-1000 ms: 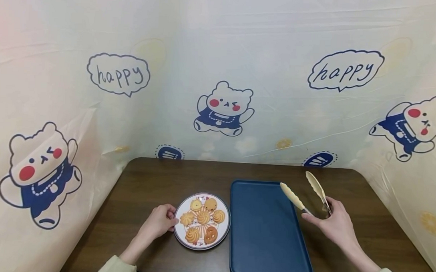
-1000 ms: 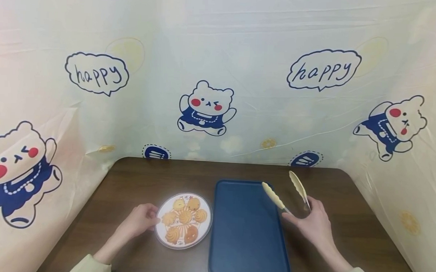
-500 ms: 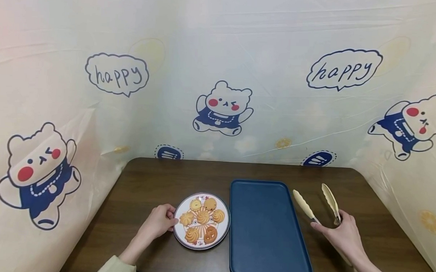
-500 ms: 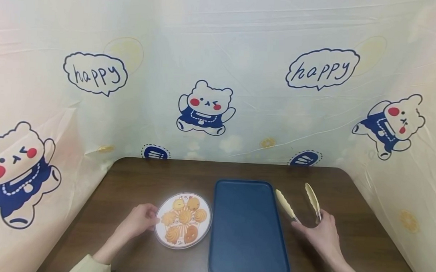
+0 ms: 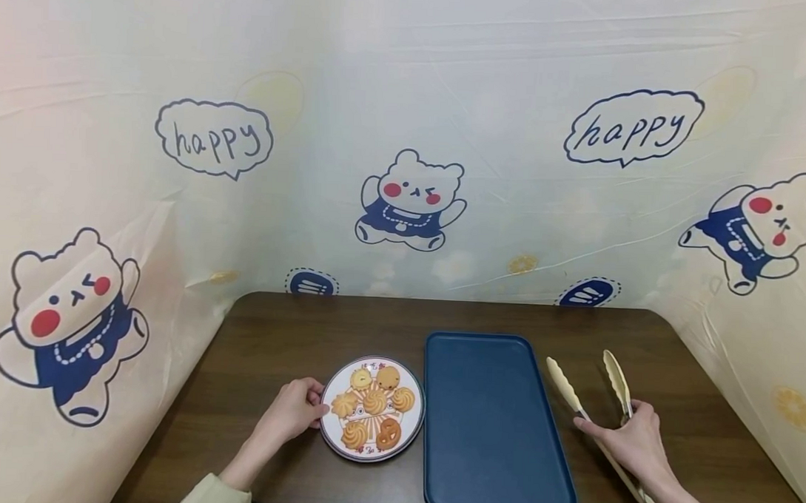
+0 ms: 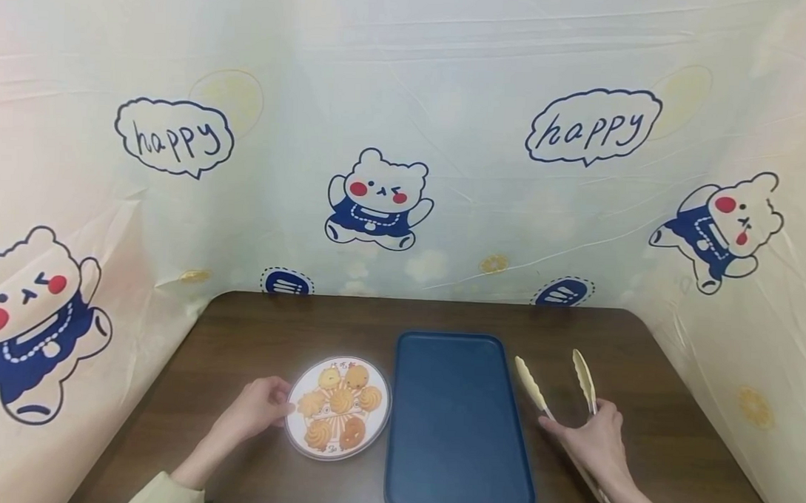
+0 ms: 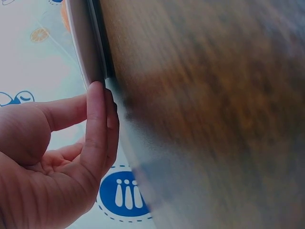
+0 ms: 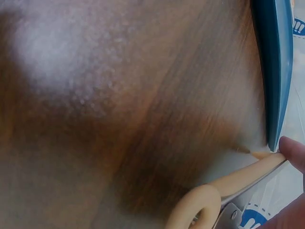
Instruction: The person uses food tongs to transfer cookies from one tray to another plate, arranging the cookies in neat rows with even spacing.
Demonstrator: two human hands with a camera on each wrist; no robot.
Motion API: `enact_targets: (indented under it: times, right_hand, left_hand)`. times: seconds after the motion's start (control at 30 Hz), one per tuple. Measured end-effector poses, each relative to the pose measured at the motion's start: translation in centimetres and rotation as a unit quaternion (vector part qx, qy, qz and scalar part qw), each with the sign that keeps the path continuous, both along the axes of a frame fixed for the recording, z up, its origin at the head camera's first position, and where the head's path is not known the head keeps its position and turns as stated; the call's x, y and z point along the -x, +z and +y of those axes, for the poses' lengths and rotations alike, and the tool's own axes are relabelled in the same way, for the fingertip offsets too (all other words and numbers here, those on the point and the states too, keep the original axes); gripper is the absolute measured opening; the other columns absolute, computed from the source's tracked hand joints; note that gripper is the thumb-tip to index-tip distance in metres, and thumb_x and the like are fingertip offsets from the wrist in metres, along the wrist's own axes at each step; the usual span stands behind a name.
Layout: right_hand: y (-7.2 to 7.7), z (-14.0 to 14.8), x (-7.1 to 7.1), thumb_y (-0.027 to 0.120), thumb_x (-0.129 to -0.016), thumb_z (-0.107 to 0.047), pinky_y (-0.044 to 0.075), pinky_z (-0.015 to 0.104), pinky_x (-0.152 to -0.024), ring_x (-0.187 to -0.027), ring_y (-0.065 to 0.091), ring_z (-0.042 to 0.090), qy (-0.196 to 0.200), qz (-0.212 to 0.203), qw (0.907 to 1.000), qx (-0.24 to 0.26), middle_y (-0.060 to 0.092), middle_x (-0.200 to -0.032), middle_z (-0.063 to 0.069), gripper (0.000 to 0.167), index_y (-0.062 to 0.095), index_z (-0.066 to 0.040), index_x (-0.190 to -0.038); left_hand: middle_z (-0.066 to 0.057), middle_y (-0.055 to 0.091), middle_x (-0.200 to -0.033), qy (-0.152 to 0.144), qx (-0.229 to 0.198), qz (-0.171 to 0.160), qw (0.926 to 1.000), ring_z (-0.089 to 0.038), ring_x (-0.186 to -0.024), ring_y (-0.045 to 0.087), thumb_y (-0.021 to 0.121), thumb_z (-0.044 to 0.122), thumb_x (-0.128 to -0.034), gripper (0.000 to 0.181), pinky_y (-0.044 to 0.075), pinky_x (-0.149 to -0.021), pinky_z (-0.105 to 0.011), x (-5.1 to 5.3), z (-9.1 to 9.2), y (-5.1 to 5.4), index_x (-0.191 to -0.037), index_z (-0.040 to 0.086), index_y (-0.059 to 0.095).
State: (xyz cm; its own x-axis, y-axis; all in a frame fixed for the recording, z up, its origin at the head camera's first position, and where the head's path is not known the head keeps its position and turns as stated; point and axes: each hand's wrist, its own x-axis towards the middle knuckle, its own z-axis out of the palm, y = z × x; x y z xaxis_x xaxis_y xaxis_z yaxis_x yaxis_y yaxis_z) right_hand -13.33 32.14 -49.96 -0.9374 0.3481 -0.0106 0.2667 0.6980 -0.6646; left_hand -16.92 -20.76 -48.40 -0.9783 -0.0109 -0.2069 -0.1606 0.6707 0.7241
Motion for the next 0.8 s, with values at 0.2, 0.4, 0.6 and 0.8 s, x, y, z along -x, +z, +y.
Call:
enact_targets:
  times: [0.2,0.4,0.6,0.8]
  right_hand:
    - [-0.1,-0.2,-0.1,0.086,-0.072,-0.051,0.038,0.062,-0.093,-0.112,0.038,0.051,-0.007,-0.013,0.9999,0.004,0.032,-0.125,0.042,0.117,0.021,0.022,-0.136]
    - [-0.2,-0.3,-0.2,0.084,-0.072,-0.056,0.038,0.064,-0.094,-0.113,0.037,0.052,-0.011,-0.024,0.9996,0.006,0.028,-0.129,0.044,0.122,0.018,0.022,-0.139]
    - [0.0,0.0,-0.1,0.081,-0.073,-0.059,0.037,0.067,-0.095,-0.116,0.035,0.055,-0.006,-0.042,0.9991,-0.007,0.028,-0.131,0.045,0.126,0.015,0.021,-0.143]
    - [1.0,0.3,-0.2,0.076,-0.079,-0.060,0.030,0.071,-0.097,-0.121,0.029,0.062,0.015,-0.027,0.9988,-0.037,0.029,-0.134,0.047,0.121,0.015,0.021,-0.145]
  left_hand:
    - [-0.010,0.053,-0.081,0.000,-0.001,0.004,1.0000,-0.016,-0.063,0.059,0.073,-0.003,-0.0863,0.025,0.058,-0.057,-0.030,0.0,0.0,-0.1,-0.106,-0.010,0.060]
    - [-0.009,0.053,-0.081,-0.008,0.015,0.011,0.9998,-0.015,-0.062,0.061,0.072,-0.002,-0.0878,0.025,0.057,-0.056,-0.030,-0.1,0.1,0.0,-0.108,-0.010,0.060]
    - [-0.007,0.056,-0.079,-0.023,0.038,0.024,0.9987,-0.015,-0.062,0.061,0.071,0.004,-0.0902,0.027,0.053,-0.055,-0.030,-0.1,-0.1,0.3,-0.111,-0.010,0.061]
    - [-0.007,0.062,-0.088,-0.021,0.082,0.054,0.9949,-0.020,-0.079,0.060,0.070,0.017,-0.0929,0.035,0.052,-0.070,-0.040,0.3,-1.1,0.9,-0.117,-0.007,0.061]
